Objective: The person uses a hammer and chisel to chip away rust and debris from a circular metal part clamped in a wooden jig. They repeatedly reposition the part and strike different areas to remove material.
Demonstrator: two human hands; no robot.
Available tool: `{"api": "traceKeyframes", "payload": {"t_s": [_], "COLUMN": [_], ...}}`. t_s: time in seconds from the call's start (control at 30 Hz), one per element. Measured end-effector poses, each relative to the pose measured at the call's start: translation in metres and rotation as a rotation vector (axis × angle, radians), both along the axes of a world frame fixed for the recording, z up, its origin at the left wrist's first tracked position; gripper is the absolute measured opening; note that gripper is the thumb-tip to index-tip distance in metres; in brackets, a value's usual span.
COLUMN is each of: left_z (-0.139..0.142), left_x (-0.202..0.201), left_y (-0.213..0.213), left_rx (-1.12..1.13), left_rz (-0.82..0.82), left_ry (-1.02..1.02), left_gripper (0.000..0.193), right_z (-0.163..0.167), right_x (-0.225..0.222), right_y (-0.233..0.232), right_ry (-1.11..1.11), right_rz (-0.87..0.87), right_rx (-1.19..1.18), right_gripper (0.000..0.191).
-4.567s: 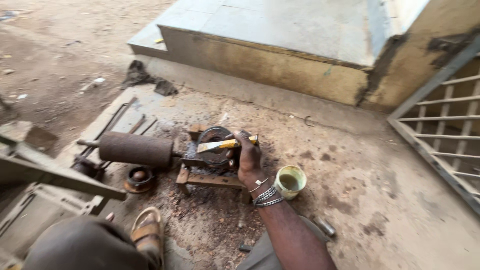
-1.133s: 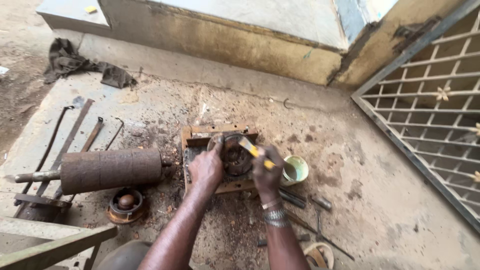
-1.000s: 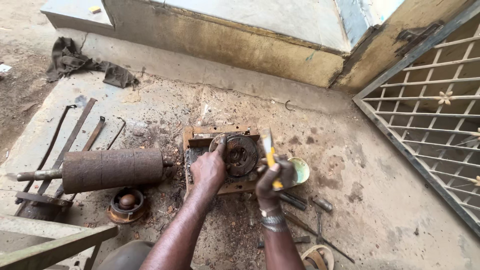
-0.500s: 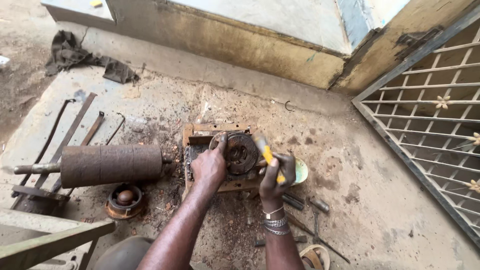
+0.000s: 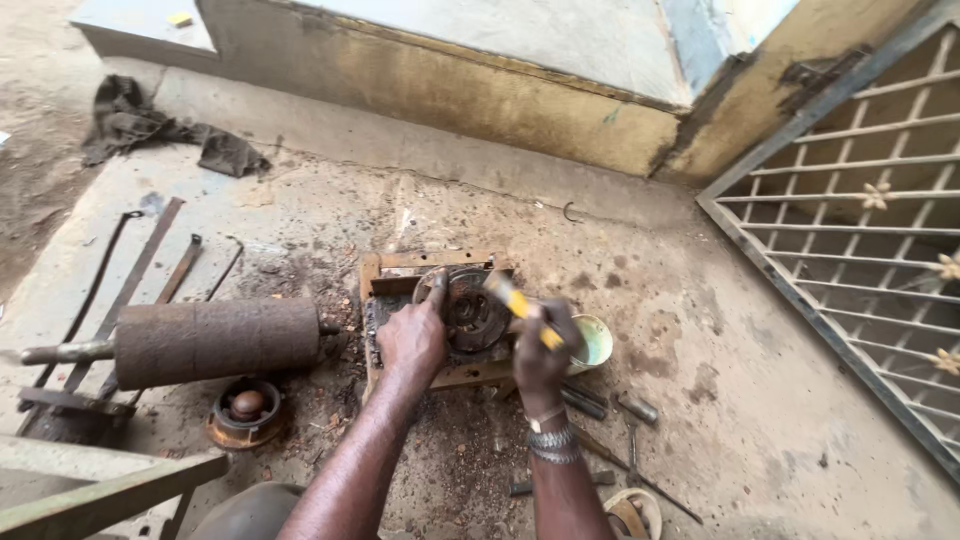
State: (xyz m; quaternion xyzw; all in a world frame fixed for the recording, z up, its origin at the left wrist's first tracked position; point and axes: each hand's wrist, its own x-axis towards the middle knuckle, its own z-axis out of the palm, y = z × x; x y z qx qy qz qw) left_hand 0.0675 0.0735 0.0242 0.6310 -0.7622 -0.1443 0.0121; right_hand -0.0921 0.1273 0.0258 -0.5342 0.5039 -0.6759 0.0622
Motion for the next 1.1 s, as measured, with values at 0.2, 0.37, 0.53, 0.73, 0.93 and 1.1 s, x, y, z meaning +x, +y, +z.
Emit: {"api": "traceKeyframes", "payload": {"t_s": [0.2,0.37,0.53,0.73,0.93,1.1], "left_z": [-0.002,0.006,0.012,0.007,0.0,-0.002], "left_x": [-0.001,0.0,-0.002,-0.002,-0.003,-0.002], "left_y": [0.001,0.002,0.005,0.003,0.001,0.001], "left_rx": [0.036,0.075,0.025,0.088,0.009,0.068], "left_rz": [0.016,0.012,0.018,0.013,0.014,0.025], "left_ry": [0.041,-0.003,0.034,0.014,-0.012,0.047], "left_gripper": [0.07,0.079,0.076,0.081,0.071,0.077], "right_z": [0.0,-0.003,-0.004,0.001,0.003,0.001], "right_x": [-0.001,-0.01,-0.01,-0.003,0.001,-0.02], "right_y": [0.001,0.009,0.004,0.004,0.002,0.019], "right_ry": [0.011,0.014,0.118,0.108,-0.022,-0.152], "right_rz": [0.063,0.04,-0.044,0.082,0.037,0.062], "right_rx": [0.26,0.233,-0.032,0.138,-0.008,-0.049], "right_gripper": [0.025,0.02,0.021,0.02,0.025,0.025]}}
